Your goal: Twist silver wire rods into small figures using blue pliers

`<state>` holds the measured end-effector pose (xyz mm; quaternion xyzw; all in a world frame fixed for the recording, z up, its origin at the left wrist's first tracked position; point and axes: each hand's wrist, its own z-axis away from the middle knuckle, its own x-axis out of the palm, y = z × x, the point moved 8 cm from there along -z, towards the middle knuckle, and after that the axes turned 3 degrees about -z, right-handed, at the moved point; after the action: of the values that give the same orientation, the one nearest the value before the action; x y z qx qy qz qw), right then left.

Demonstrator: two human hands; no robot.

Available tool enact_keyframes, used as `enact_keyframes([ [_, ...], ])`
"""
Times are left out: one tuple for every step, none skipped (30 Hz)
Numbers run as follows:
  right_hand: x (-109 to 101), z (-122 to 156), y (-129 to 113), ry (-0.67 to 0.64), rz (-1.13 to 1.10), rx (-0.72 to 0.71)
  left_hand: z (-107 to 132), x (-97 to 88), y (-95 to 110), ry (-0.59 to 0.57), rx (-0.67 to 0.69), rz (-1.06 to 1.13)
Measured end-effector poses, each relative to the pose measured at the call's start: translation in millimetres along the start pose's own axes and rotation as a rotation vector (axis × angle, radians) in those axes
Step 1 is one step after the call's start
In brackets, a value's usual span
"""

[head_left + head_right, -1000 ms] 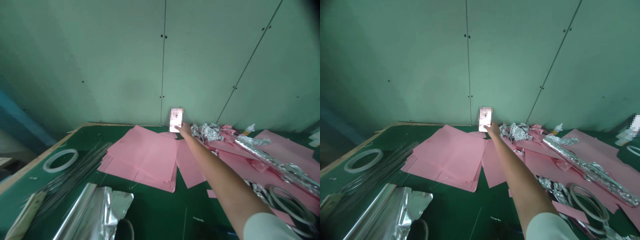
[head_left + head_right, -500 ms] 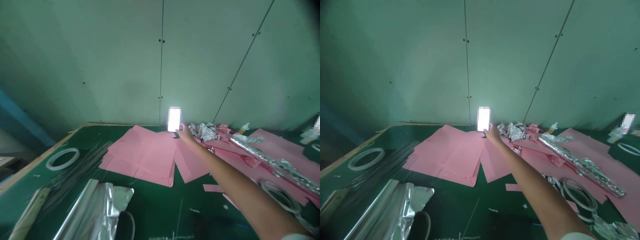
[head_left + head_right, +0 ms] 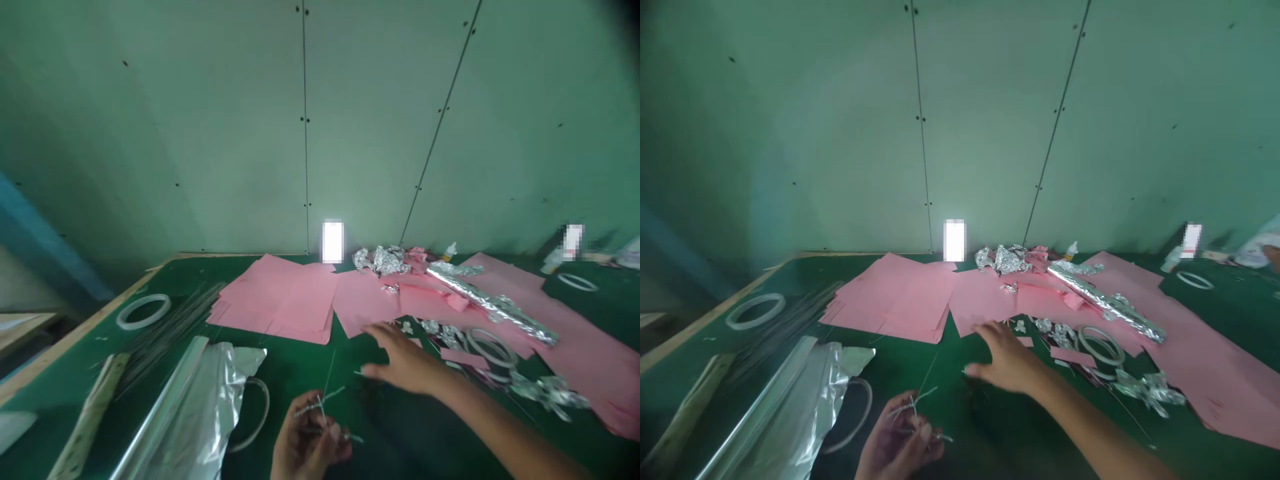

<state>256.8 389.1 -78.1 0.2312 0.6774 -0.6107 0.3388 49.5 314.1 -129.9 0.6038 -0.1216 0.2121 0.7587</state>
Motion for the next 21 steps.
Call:
enact_keyframes([
  [5.6, 19.4, 1.8, -0.016, 0.027, 0.019, 1.3, 0.5, 3.0, -0.005, 0.006, -0.003],
  [11.2, 36.1, 4.6, -0.028, 0.079, 0.044, 2.6, 0.5, 5.9, -0.005, 0.009, -0.007],
  [15.6, 49.7, 7.6, -0.027, 0.169, 0.066, 3.8, 1.1, 9.2, -0.013, 0.019, -0.013],
  [18.4, 60.3, 9.6, -0.009, 0.248, 0.084, 5.1, 2.2, 12.6, -0.029, 0.032, -0.021],
  [20.3, 68.5, 10.5, 0.013, 0.315, 0.099, 6.3, 3.6, 15.6, -0.052, 0.045, -0.033],
  [21.3, 74.7, 9.9, 0.038, 0.362, 0.107, 7.5, 5.1, 17.7, -0.077, 0.051, -0.045],
  [22.1, 79.5, 8.0, 0.059, 0.382, 0.109, 8.7, 6.7, 19.2, -0.105, 0.054, -0.054],
  [23.0, 83.5, 5.1, 0.070, 0.386, 0.106, 10.0, 8.5, 20.4, -0.136, 0.056, -0.067],
  [24.2, 87.1, 1.6, 0.072, 0.384, 0.100, 11.5, 10.9, 21.6, -0.173, 0.060, -0.075],
  [25.2, 90.4, -2.3, 0.072, 0.386, 0.091, 12.9, 11.7, 23.3, -0.187, 0.073, -0.079],
  [26.2, 93.6, -6.0, 0.073, 0.389, 0.083, 14.3, 12.3, 25.0, -0.194, 0.089, -0.088],
  [26.7, 96.5, -9.3, 0.078, 0.394, 0.077, 16.0, 12.6, 27.1, -0.196, 0.111, -0.096],
  [26.9, 99.1, -12.0, 0.089, 0.400, 0.073, 17.7, 13.0, 28.5, -0.198, 0.127, -0.097],
  [26.7, 101.2, -14.3, 0.106, 0.406, 0.069, 19.4, 13.3, 29.5, -0.197, 0.140, -0.097],
  [26.5, 102.8, -16.3, 0.126, 0.411, 0.066, 21.2, 13.7, 30.4, -0.197, 0.154, -0.098],
  [26.4, 103.8, -18.0, 0.145, 0.414, 0.063, 23.0, 13.9, 31.3, -0.196, 0.169, -0.100],
  [26.4, 104.4, -19.6, 0.164, 0.416, 0.061, 24.7, 14.3, 32.2, -0.198, 0.185, -0.101],
  [26.5, 104.7, -21.2, 0.181, 0.415, 0.062, 26.4, 14.5, 33.1, -0.199, 0.201, -0.101],
  [26.7, 105.1, -23.0, 0.198, 0.411, 0.064, 28.0, 14.8, 34.1, -0.201, 0.217, -0.099],
  [26.5, 105.8, -25.1, 0.217, 0.402, 0.067, 29.6, 14.9, 35.3, -0.203, 0.231, -0.096],
  [26.0, 107.0, -27.6, 0.239, 0.387, 0.071, 31.2, 15.1, 36.6, -0.204, 0.244, -0.091],
])
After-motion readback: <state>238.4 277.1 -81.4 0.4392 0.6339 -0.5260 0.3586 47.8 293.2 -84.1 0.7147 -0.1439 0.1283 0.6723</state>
